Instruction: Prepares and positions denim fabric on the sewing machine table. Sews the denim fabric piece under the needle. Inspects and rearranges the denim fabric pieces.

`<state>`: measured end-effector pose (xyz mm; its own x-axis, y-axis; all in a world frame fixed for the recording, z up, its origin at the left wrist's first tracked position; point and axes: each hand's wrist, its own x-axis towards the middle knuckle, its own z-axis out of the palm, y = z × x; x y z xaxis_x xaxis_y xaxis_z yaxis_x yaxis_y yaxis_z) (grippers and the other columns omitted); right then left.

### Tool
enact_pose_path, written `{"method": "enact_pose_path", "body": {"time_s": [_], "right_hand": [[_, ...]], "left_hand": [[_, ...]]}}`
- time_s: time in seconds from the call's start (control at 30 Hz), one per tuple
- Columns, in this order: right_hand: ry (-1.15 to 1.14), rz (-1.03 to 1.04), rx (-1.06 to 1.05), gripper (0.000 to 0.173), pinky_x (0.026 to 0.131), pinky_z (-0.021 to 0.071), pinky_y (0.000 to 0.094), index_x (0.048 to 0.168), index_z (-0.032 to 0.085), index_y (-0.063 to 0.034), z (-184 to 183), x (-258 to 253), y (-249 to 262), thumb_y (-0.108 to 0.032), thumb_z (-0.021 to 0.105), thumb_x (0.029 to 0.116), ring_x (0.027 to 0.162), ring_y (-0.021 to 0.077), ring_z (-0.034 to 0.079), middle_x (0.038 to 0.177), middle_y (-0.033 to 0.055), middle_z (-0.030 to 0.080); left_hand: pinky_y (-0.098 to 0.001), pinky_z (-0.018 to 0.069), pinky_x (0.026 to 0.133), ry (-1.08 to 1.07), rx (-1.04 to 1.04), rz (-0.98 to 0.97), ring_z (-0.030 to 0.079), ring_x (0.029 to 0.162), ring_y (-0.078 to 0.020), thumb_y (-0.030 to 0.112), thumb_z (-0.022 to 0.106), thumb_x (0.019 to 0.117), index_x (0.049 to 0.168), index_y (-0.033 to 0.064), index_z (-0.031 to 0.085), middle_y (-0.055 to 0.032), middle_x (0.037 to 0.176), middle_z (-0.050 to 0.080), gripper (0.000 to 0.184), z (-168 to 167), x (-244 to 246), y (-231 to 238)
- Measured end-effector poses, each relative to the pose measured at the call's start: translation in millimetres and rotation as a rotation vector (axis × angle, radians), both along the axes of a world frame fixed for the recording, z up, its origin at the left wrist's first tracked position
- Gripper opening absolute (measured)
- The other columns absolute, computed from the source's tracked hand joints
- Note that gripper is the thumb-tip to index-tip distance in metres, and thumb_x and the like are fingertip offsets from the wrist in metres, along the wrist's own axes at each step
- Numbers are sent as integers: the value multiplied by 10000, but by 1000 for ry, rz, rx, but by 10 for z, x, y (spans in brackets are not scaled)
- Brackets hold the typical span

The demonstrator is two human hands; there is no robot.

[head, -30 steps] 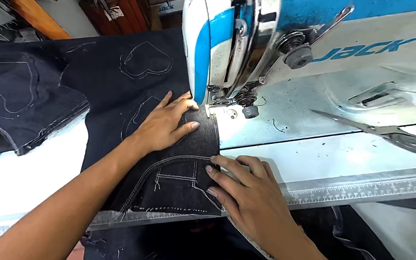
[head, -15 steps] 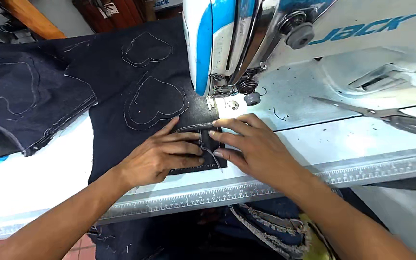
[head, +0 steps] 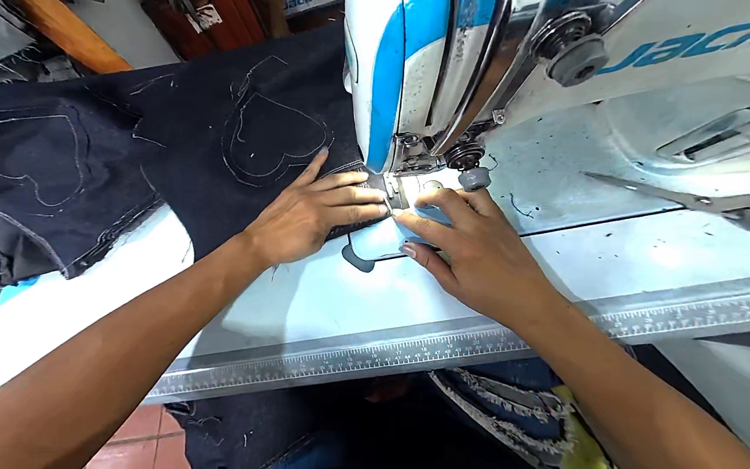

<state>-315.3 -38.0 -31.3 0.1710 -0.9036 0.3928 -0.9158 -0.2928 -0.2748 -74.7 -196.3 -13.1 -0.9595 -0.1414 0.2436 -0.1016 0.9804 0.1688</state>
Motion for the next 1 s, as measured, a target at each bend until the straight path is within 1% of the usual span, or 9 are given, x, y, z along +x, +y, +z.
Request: {"method": "enact_pose_path", "body": {"time_s": [0.1, 0.23, 0.3, 0.4, 0.57, 0.67, 0.73, 0.83, 1.0], "right_hand": [[11, 1, 14, 447, 886, 470, 473, 1304, 718, -270, 6, -7, 2, -494, 453, 1022, 1158, 320, 551, 1288, 69, 627], [-6, 6, -10, 427, 880, 491, 466, 1262, 742, -234, 2, -14, 12, -479, 503, 1006, 1153, 320, 568, 1263, 77, 645], [-16, 12, -23, 415, 884, 496, 466, 1243, 749, -210, 3, -20, 21, -462, 527, 998, 1150, 317, 573, 1252, 73, 650], [-51, 33, -68, 386, 886, 503, 444, 1195, 764, -185, -20, -41, 48, -435, 549, 994, 1118, 286, 589, 1214, 59, 666], [-93, 111, -139, 351, 826, 527, 412, 1283, 724, -213, -12, -48, 90, -339, 547, 1008, 1029, 252, 622, 1175, 67, 671], [-25, 219, -132, 420, 753, 520, 420, 1241, 746, -293, 1, -14, 58, -110, 521, 938, 1013, 277, 633, 1145, 71, 674], [-18, 260, -112, 429, 746, 513, 424, 1155, 782, -295, 3, -19, 99, -59, 528, 903, 1001, 276, 630, 1117, 63, 676], [1, 227, -72, 438, 760, 501, 452, 1201, 759, -336, 3, -25, 238, -101, 522, 918, 1027, 292, 613, 1153, 71, 655], [24, 147, -36, 362, 858, 492, 464, 1229, 726, -390, -36, 31, 455, -223, 506, 996, 1144, 283, 581, 1233, 34, 633]], "left_hand": [[-641, 226, 1236, -26, -43, -45, 491, 1434, -216, -46, 447, 966, 1368, 249, 675, 51, 1428, 636, 548, 82, -40, -186], [-591, 442, 1097, -176, -225, -82, 587, 1317, -343, -40, 517, 955, 1350, 138, 664, -89, 1368, 664, 458, 610, -69, -522], [-607, 410, 1111, -197, -350, -108, 532, 1375, -380, 319, 402, 1083, 1420, 125, 602, -111, 1457, 602, 437, 678, 45, -855], [-687, 264, 1190, -225, -300, -142, 369, 1507, -374, 662, 177, 1027, 1554, 164, 474, -96, 1624, 423, 783, 346, 409, -999], [-811, 232, 1112, -96, -41, 429, 290, 1513, -478, 596, 392, 1024, 1538, 297, 495, -152, 1647, 359, 603, -11, 561, 517], [-790, 414, 945, -165, -181, 633, 519, 1276, -596, 552, 384, 1047, 1449, 444, 566, -306, 1476, 504, 455, 61, 286, 1418], [-792, 368, 998, -149, -206, 557, 575, 1245, -501, 495, 349, 1075, 1409, 351, 624, -247, 1396, 574, 456, 41, 195, 1507], [-730, 223, 1181, -67, -63, 394, 323, 1527, -354, 481, 302, 1094, 1390, 197, 615, -104, 1592, 446, 516, -107, 242, 1401], [-702, 206, 1207, -53, 19, 392, 241, 1571, -278, 520, 295, 1092, 1479, 264, 543, -16, 1658, 367, 526, -114, 367, 1438]]}}
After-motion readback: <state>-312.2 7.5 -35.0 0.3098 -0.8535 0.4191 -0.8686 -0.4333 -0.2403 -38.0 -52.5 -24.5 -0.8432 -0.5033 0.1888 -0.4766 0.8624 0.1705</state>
